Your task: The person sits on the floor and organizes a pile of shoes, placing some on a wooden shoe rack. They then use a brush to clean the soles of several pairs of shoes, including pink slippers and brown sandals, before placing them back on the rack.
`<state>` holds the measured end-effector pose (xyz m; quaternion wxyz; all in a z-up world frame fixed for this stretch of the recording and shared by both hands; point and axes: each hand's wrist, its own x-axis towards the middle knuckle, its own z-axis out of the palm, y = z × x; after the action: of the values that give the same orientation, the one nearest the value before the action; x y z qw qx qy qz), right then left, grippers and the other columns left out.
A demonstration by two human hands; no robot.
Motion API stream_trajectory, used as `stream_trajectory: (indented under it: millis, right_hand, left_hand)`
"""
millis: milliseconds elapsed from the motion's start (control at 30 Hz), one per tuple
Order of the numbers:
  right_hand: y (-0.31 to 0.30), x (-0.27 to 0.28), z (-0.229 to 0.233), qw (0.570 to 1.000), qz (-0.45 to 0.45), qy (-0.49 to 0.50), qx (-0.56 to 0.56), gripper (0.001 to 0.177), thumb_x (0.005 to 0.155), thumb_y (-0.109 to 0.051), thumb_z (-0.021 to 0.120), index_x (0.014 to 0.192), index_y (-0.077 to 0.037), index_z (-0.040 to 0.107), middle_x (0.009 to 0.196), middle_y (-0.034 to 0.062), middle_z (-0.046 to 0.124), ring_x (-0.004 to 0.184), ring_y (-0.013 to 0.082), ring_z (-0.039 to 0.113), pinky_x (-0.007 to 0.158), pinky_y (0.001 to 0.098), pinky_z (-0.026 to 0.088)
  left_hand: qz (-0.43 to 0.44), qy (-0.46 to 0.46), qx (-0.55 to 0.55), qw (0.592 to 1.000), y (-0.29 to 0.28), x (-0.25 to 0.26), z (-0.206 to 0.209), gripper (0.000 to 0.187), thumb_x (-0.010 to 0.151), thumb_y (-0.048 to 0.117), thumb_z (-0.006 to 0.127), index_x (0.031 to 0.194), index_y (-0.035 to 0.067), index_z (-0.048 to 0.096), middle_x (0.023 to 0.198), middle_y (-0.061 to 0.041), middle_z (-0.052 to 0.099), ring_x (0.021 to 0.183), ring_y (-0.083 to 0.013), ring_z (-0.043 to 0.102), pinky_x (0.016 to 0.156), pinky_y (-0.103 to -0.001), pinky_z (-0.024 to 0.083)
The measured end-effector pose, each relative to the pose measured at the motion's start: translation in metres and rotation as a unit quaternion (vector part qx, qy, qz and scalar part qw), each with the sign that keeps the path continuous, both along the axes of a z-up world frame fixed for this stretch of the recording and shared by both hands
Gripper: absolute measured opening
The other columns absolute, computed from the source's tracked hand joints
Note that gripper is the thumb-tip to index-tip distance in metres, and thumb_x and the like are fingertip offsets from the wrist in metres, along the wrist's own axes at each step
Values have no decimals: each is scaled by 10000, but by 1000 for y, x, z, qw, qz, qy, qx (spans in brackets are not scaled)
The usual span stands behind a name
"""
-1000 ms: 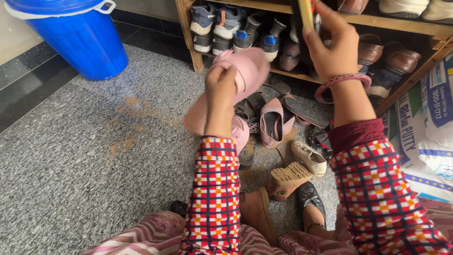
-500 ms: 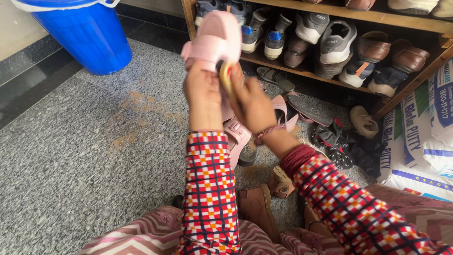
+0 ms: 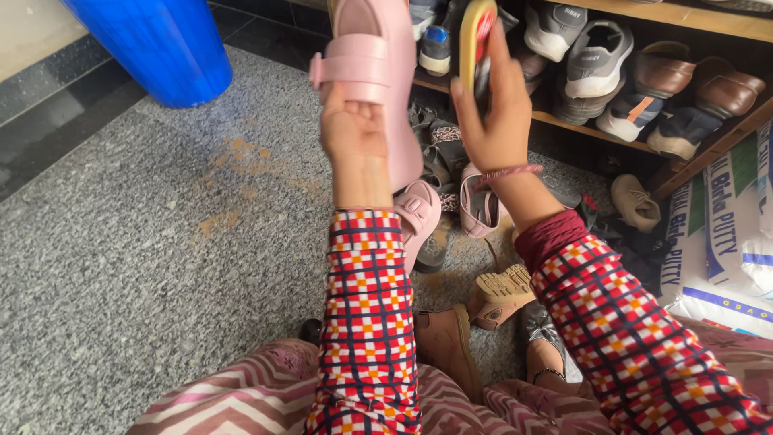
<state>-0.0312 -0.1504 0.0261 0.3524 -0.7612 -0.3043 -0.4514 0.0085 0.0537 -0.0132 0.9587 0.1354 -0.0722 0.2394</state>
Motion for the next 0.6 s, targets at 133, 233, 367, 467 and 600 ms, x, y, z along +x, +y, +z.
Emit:
stream_trajectory:
  millis: [133, 233, 367, 467, 600]
  right_hand:
    - [19, -17, 11, 993, 94, -47, -58, 699, 1068, -165, 714, 1615, -108, 282, 1202, 180, 593, 1012, 339, 657, 880, 405, 556]
    - [30, -30, -17, 986, 70, 66, -139, 784, 1003, -243, 717, 1637, -78, 286, 1077, 202, 581, 894, 396, 656, 772, 468, 548]
    - [27, -28, -70, 966, 91, 99, -220, 723, 984, -302, 662, 1610, -143, 337, 1037, 195, 595, 824, 408, 662, 717, 478, 548]
    - [7, -11, -94, 902, 45, 181, -389, 556, 980, -416, 594, 1502, -258, 485, 993, 188, 633, 810, 398, 677, 701, 497, 541]
    - [-20, 21, -92, 884, -4, 282, -374, 530, 980, -412, 540, 1467, -202, 545, 981, 196, 714, 867, 402, 696, 752, 511, 545]
  left_hand:
    - [-49, -46, -50, 996, -16, -2, 4, 447, 1070, 236, 414, 1494, 98, 446, 1439, -142, 564, 1353, -292, 540, 1088, -466, 515]
    - [6, -58, -47, 997, -6, -8, 9, 467, 1051, 220, 375, 1510, 303, 395, 1451, -102, 533, 1353, -285, 519, 1145, -454, 456]
    - [12, -24, -30, 999, 29, -13, 19, 488, 1107, 310, 398, 1538, 81, 416, 1496, -129, 527, 1396, -241, 485, 1147, -417, 366]
    - [46, -86, 4, 995, 44, -14, 23, 512, 1106, 309, 441, 1527, 20, 405, 1494, -181, 540, 1407, -294, 509, 1173, -431, 429]
    - [159, -37, 164, 973, 24, -4, 22, 501, 1007, 323, 595, 1401, 49, 448, 1370, -209, 570, 1298, -315, 579, 1111, -425, 478]
